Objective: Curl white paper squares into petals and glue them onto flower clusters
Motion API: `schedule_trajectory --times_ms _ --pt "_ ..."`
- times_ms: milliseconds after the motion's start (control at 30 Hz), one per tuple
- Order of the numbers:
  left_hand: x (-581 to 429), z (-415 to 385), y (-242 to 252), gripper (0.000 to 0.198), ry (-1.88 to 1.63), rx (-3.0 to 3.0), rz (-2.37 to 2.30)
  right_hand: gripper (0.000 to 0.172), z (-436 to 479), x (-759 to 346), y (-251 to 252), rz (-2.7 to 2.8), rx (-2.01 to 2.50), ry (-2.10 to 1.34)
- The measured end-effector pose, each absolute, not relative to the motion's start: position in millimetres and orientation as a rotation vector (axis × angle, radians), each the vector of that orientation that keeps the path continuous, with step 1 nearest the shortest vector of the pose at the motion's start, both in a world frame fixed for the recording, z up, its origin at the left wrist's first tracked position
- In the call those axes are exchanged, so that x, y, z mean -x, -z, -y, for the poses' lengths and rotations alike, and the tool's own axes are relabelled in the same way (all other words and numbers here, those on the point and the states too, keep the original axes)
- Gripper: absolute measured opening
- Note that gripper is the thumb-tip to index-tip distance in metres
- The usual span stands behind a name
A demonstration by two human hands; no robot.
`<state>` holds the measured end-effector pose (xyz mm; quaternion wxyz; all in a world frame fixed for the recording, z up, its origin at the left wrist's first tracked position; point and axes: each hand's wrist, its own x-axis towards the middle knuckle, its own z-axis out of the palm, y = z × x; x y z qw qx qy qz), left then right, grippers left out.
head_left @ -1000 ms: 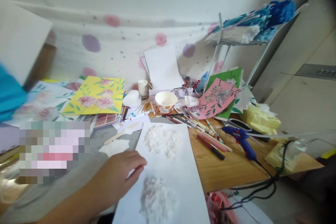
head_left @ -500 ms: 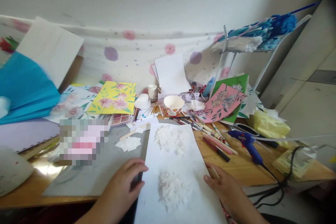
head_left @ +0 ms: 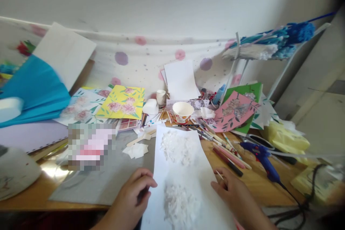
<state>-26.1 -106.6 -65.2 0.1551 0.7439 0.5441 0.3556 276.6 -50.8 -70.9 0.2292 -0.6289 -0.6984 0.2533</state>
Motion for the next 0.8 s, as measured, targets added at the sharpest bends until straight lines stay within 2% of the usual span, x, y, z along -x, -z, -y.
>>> schedule_trajectory --times_ms 133,233,400,600,800 --pt "21 99 58 0.028 -0.943 -2.059 -1.566 0.032 33 -278 69 2.017 1.736 -0.601" --pt "23 95 48 0.030 -0.868 -2.030 -1.616 0.029 25 -278 74 2.075 1.731 -0.563" --pt "37 88 37 0.024 -0.678 -2.012 -1.730 0.027 25 -279 83 2.171 1.709 -0.600" --pt "67 65 23 0.024 -0.479 -2.150 -1.900 0.038 11 -287 56 2.282 1.643 -0.546" --pt "71 30 3 0.027 -0.390 -2.227 -1.931 0.023 -38 -289 22 2.246 1.654 -0.530"
